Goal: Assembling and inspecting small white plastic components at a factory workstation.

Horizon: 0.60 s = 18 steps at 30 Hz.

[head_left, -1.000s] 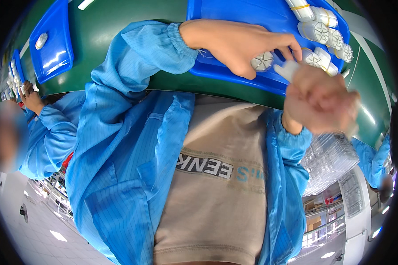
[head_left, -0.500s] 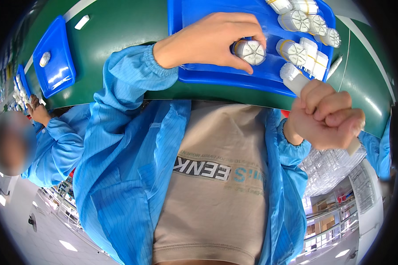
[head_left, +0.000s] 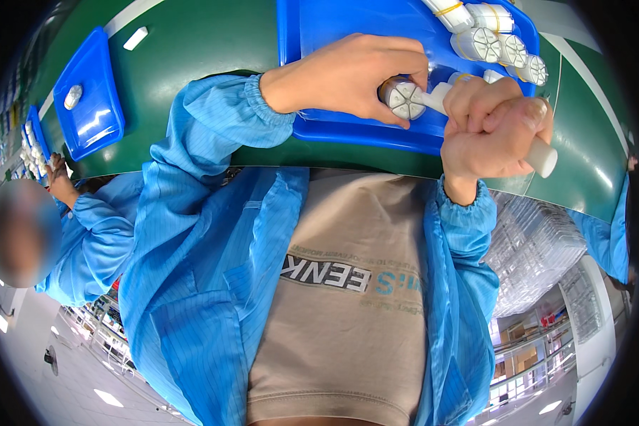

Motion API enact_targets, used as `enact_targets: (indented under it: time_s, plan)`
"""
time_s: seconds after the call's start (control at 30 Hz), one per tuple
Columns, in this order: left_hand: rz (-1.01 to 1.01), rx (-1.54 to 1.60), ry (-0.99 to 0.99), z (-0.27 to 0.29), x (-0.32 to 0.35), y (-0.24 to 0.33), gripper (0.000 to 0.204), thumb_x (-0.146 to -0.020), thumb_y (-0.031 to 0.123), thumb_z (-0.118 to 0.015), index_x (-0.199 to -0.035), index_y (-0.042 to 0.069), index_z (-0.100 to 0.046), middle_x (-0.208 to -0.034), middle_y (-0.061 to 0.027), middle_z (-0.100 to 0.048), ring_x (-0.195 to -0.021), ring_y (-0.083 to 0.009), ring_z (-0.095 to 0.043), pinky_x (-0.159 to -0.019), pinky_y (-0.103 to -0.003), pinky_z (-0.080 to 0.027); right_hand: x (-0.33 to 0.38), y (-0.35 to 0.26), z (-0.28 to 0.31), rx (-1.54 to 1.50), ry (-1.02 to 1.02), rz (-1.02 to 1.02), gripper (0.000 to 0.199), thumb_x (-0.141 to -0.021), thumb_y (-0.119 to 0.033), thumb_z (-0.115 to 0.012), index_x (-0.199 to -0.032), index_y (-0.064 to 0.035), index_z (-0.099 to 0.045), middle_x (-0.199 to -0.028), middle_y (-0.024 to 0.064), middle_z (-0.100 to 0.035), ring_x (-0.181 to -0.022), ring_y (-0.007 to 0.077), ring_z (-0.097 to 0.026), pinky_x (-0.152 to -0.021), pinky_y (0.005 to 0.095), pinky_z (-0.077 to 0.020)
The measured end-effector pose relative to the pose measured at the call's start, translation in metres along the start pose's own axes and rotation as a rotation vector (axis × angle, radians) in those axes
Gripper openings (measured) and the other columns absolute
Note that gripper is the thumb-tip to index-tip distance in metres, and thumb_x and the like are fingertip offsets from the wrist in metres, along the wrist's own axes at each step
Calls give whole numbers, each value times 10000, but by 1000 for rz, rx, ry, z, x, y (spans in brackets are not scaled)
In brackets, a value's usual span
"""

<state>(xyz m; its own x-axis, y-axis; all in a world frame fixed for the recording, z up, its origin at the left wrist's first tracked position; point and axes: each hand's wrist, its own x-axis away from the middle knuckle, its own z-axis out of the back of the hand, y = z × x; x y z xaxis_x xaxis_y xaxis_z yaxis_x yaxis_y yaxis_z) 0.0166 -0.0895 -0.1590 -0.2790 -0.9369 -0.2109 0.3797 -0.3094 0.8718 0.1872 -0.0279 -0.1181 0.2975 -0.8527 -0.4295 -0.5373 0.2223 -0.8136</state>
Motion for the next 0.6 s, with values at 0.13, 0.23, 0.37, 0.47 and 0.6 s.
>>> enact_targets:
  time_s: [0.13,0.23,0.37,0.47,0.6]
  plan:
    - [16,7,-9,1,0,1,400,-763,159,-873,-1070,63,-635,-1008,-52,-609,-778,-213,-624,-660,-319,-520,1,1,-4,58,-73,-19,292,-1006,-99,-616,-795,-46,-420,-605,78,-545,-482,102,-435,-434,269,-345]
    - [-38,3,34,0,1,-1,399,-764,163,-862,-1075,61,-635,-999,-57,-612,-769,-234,-623,-659,-330,-524,1,-3,-10,280,-12,-30,321,-973,-112,-665,-754,-44,-441,-618,53,-577,-504,96,-491,-461,259,-384]
    - [-6,-29,-6,3,-1,0,433,-747,160,-857,-1118,64,-654,-1017,-71,-622,-773,-257,-622,-668,-346,-531,9,0,-8,554,-79,18,325,-945,-113,-691,-723,-46,-462,-629,39,-615,-524,91,-527,-488,246,-410]
    - [-9,-43,-8,3,-1,2,442,-747,162,-860,-1134,68,-667,-1041,-77,-632,-781,-257,-626,-671,-345,-532,9,7,-5,507,-79,25,241,-933,-127,-699,-788,-47,-523,-639,38,-607,-504,119,-504,-486,254,-392]
    - [-15,-23,1,3,0,3,423,-743,178,-887,-1101,72,-689,-1079,-68,-649,-826,-251,-644,-692,-332,-540,1,-6,3,-137,112,-38,278,-1005,-245,-576,-787,-111,-465,-601,40,-409,-466,121,-366,-415,313,-309]
